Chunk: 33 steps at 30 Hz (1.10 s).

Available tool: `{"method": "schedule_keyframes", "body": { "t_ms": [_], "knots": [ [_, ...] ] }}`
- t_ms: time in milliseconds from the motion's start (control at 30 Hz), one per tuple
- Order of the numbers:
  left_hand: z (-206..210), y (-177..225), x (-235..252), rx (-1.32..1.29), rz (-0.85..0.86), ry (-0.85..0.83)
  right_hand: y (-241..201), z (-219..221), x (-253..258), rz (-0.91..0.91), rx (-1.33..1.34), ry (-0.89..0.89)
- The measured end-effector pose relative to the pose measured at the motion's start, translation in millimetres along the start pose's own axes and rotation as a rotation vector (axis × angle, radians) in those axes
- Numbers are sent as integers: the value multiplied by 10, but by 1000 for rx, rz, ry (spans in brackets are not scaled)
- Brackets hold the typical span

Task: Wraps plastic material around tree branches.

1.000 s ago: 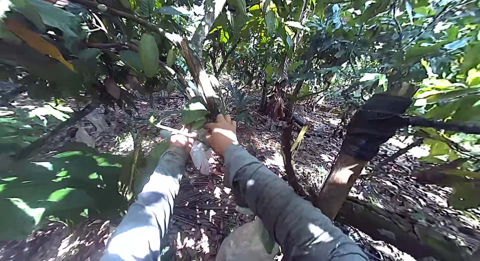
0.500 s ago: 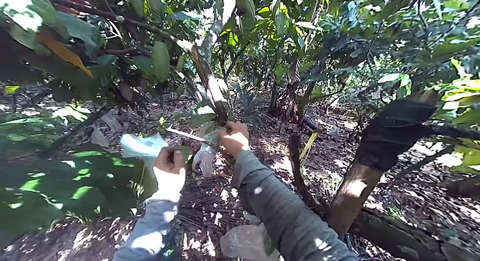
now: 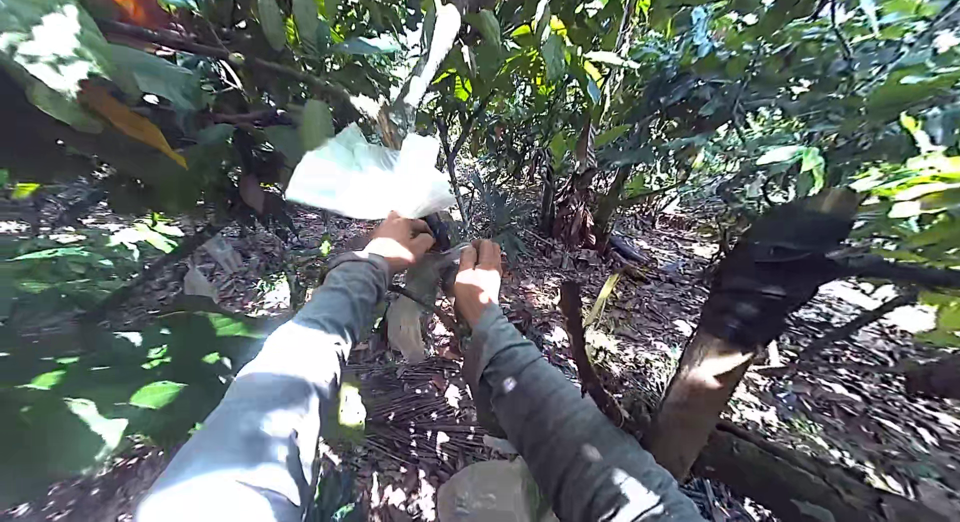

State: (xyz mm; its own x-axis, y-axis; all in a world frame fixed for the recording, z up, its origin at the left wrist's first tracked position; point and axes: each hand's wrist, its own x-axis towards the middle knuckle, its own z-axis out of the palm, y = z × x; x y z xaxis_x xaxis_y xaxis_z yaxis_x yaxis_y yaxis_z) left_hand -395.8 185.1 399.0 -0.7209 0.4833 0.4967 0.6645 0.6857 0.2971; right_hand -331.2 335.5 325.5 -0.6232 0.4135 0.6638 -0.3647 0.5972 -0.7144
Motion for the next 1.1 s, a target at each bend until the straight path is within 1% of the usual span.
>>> {"method": "schedule_keyframes", "body": {
  "t_ms": [33, 67, 133, 200, 233, 267, 300, 367, 400, 467, 533, 600, 667, 733, 800, 833, 867, 933, 967, 1000, 1033, 1100],
  "knots": [
    [-11, -55, -12, -34, 40, -36, 5, 8, -5, -38, 8, 21],
    [-15, -101, -16, -13, 67, -78, 2, 6, -16, -83, 10, 29],
    [-18, -178, -10, 42, 108, -109, 32, 16, -46, -262, 16, 20],
    [-65, -180, -28, -50, 192, -34, 87, 79, -42, -483, 25, 32],
    [-104, -144, -34, -127, 232, 32, 96, 103, -29, -537, 32, 13],
    [-147, -89, -39, -206, 247, 93, 97, 116, -23, -532, 34, -32],
    [-201, -15, -52, -281, 233, 120, 86, 108, -26, -466, 26, -112],
    [-313, 138, -67, -388, 164, 94, 40, 80, 0, -298, -20, -270],
    [-356, 200, -72, -405, 136, 55, 21, 75, 14, -245, -46, -316],
    [-414, 280, -78, -360, 105, -26, -17, 58, 14, -166, -67, -335],
    [-470, 320, -104, -302, 91, -90, -35, 37, -2, -114, -52, -277],
    [-524, 320, -157, -292, 98, -116, -22, 13, -20, -137, -7, -179],
    [-571, 293, -226, -314, 128, -113, -33, -14, -52, -167, 98, -152],
    [-587, 303, -288, -329, 117, -94, -110, -3, -64, -214, 232, -231],
    [-544, 313, -321, -359, 94, -59, -171, 68, -36, -195, 309, -354],
    [-500, 307, -328, -373, 31, -14, -173, 104, 7, -159, 274, -418],
    [-463, 286, -329, -361, -71, 42, -177, 128, 59, -126, 201, -467],
    [-399, 145, -334, -260, -283, 137, -250, 132, 104, -68, 32, -504],
    [-359, 44, -354, -207, -354, 150, -294, 119, 92, -58, -49, -513],
    [-310, -59, -383, -159, -389, 137, -325, 103, 74, -59, -116, -528],
    [-265, -138, -419, -113, -381, 108, -336, 96, 59, -71, -153, -537],
    [-205, -240, -491, -49, -216, 78, -299, 110, 56, -125, -124, -499]
  ]
}}
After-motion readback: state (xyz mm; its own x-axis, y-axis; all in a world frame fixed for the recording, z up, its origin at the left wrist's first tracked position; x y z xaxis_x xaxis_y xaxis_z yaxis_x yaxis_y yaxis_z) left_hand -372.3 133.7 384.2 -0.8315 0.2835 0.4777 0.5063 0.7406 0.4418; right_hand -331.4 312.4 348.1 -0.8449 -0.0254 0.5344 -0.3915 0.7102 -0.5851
